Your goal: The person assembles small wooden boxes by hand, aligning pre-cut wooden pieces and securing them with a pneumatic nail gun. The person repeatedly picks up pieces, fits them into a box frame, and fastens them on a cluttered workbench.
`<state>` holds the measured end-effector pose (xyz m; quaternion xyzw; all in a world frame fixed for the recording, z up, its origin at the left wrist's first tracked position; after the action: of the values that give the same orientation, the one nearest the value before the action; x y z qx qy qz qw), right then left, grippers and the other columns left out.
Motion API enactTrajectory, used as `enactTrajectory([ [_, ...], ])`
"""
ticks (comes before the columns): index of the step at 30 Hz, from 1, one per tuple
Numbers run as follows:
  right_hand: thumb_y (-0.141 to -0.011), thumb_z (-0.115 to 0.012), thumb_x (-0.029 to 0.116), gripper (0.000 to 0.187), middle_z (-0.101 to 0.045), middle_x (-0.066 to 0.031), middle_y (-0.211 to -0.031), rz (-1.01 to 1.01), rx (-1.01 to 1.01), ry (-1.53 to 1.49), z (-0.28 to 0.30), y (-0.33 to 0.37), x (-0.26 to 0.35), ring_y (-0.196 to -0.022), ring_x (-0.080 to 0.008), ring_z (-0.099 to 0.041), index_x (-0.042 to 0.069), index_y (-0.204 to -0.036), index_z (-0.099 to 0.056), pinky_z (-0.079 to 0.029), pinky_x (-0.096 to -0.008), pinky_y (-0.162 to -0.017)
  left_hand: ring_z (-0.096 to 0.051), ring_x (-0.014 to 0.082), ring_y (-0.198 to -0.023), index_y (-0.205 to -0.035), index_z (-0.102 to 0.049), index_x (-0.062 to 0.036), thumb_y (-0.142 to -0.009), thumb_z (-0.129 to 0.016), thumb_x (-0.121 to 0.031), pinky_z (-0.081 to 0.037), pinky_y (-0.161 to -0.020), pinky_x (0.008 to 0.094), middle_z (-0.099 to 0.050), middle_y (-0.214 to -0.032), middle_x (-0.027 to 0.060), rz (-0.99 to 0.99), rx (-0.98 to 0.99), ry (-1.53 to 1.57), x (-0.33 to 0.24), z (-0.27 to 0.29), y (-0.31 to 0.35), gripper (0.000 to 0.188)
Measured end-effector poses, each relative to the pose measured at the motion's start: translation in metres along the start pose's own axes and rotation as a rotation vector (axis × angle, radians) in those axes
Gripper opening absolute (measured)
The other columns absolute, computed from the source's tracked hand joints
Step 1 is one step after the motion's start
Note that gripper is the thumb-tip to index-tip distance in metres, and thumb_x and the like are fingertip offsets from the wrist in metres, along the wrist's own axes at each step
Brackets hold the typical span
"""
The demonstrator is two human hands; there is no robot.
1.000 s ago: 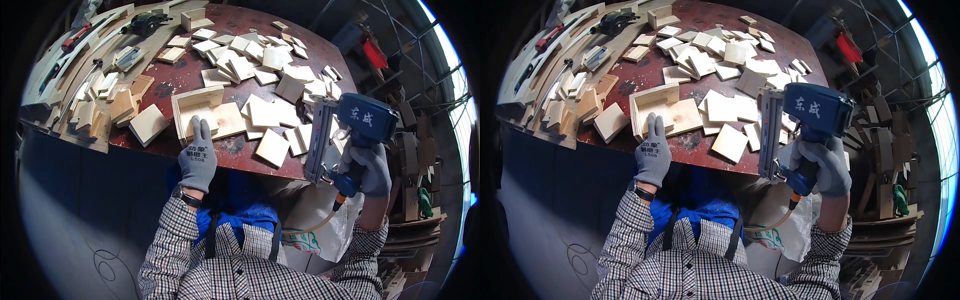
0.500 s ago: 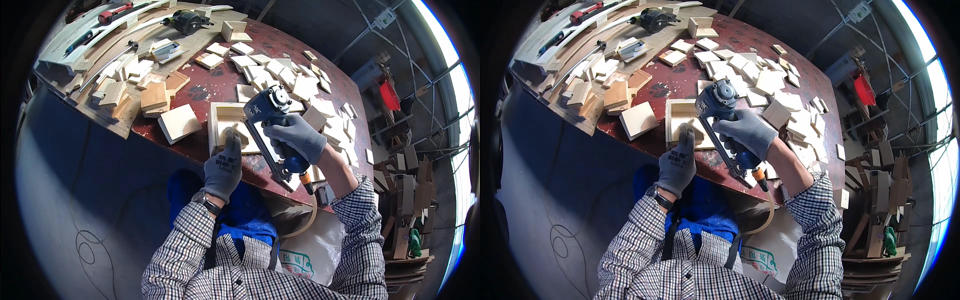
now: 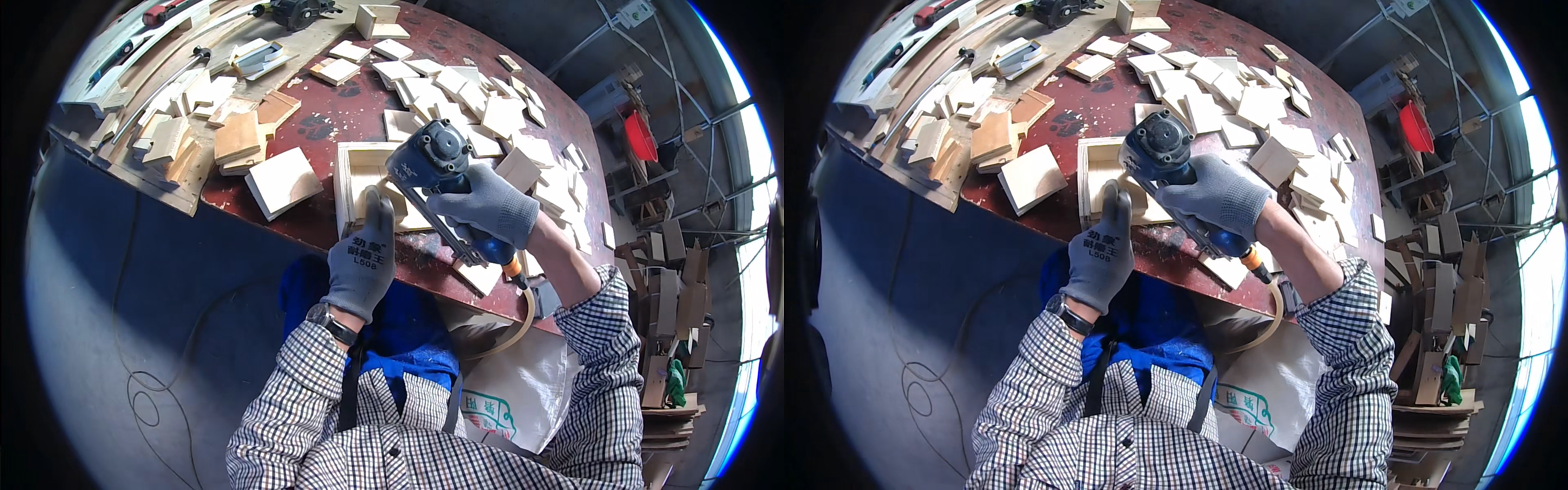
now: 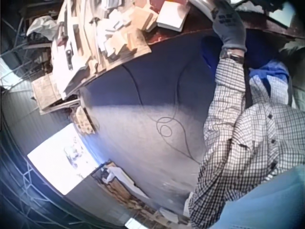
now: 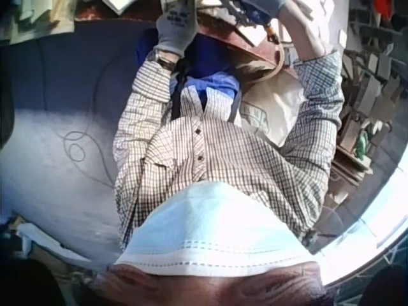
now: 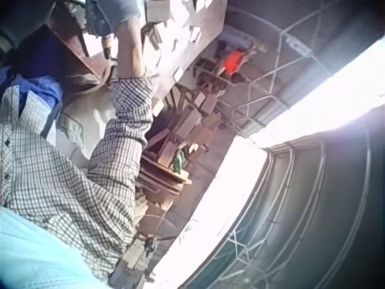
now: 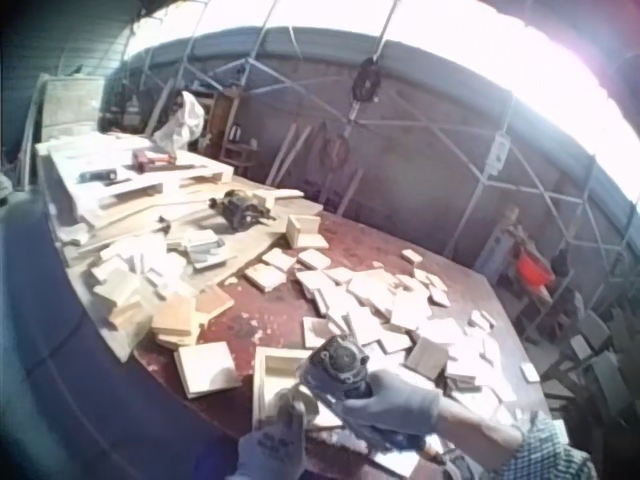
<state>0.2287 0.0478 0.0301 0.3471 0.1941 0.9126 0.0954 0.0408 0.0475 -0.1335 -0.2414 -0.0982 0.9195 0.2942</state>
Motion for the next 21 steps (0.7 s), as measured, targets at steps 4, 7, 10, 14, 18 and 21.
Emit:
enactTrajectory([
  [4, -0.088, -0.076, 0.035, 0.035, -0.075, -0.0058, -0.083, -0.003, -0.027, 0.058, -0.001, 0.008, 0.009, -0.073, -0.0122, -0.070, 0.005, -0.105, -0.079, -0.058, -0.0283, -0.072, -0.078, 0.0317, -0.090, -0.154, -0.042, -0.0033, -0.092, -0.062, -0.007, -0.063, -0.066, 0.0418, -0.043, -0.165, 0.0207, -0.015, -0.005, 0.001, -0.003, 0.000, 0.001, 0.065],
  [7, -0.087, -0.075, 0.033, 0.034, -0.075, -0.0059, -0.085, 0.015, -0.008, 0.011, 0.003, 0.000, 0.003, -0.074, -0.0116, -0.070, 0.004, -0.105, -0.078, -0.058, -0.0284, -0.071, -0.078, 0.0318, -0.091, -0.153, -0.043, -0.0036, -0.092, -0.062, -0.008, -0.063, -0.066, 0.0418, -0.044, -0.165, 0.0204, -0.019, -0.022, 0.002, -0.001, -0.001, 0.003, 0.064],
  [10, -0.087, -0.077, 0.024, 0.033, -0.069, -0.0026, -0.082, -0.046, 0.031, -0.092, 0.009, -0.004, 0.002, -0.064, -0.0088, -0.064, 0.002, -0.112, -0.073, -0.055, -0.0250, -0.058, -0.078, 0.0316, -0.092, -0.152, -0.043, -0.0040, -0.092, -0.062, -0.008, -0.063, -0.066, 0.0418, -0.045, -0.164, 0.0199, -0.012, 0.000, -0.004, -0.003, 0.001, 0.003, 0.063],
  [14, -0.085, -0.076, 0.029, 0.035, -0.069, -0.0031, -0.081, -0.026, -0.005, 0.086, 0.003, -0.008, 0.002, -0.067, -0.0105, -0.065, 0.001, -0.106, -0.073, -0.055, -0.0250, -0.061, -0.078, 0.0311, -0.093, -0.153, -0.043, -0.0042, -0.092, -0.062, -0.010, -0.063, -0.066, 0.0427, -0.045, -0.165, 0.0185, 0.005, 0.005, -0.010, -0.004, 0.002, 0.003, 0.064],
  [18, -0.090, -0.073, 0.027, 0.029, -0.069, -0.0014, -0.078, -0.031, -0.008, -0.131, 0.002, -0.003, 0.000, -0.060, -0.0090, -0.062, 0.001, -0.103, -0.074, -0.053, -0.0257, -0.058, -0.078, 0.0333, -0.097, -0.155, -0.041, -0.0042, -0.093, -0.062, -0.011, -0.064, -0.066, 0.0437, -0.043, -0.167, 0.0175, -0.013, 0.002, 0.011, -0.005, 0.004, -0.001, 0.066],
  [21, -0.091, -0.073, 0.028, 0.028, -0.068, -0.0017, -0.077, 0.042, -0.058, -0.200, -0.006, 0.011, 0.017, -0.059, -0.0091, -0.063, 0.002, -0.099, -0.075, -0.053, -0.0252, -0.057, -0.076, 0.0340, -0.095, -0.157, -0.040, -0.0030, -0.095, -0.061, -0.012, -0.063, -0.069, 0.0437, -0.045, -0.165, 0.0190, -0.050, -0.026, 0.025, 0.000, 0.010, 0.006, 0.066],
])
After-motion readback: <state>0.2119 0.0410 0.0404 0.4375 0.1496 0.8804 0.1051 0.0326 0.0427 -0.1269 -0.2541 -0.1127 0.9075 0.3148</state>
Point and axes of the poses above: each hand's wrist, its own y-axis away from the middle knuckle, its own z-axis out of the back of the hand, x = y × z, the point moved 1 cm from there along -y, towards the middle knuckle
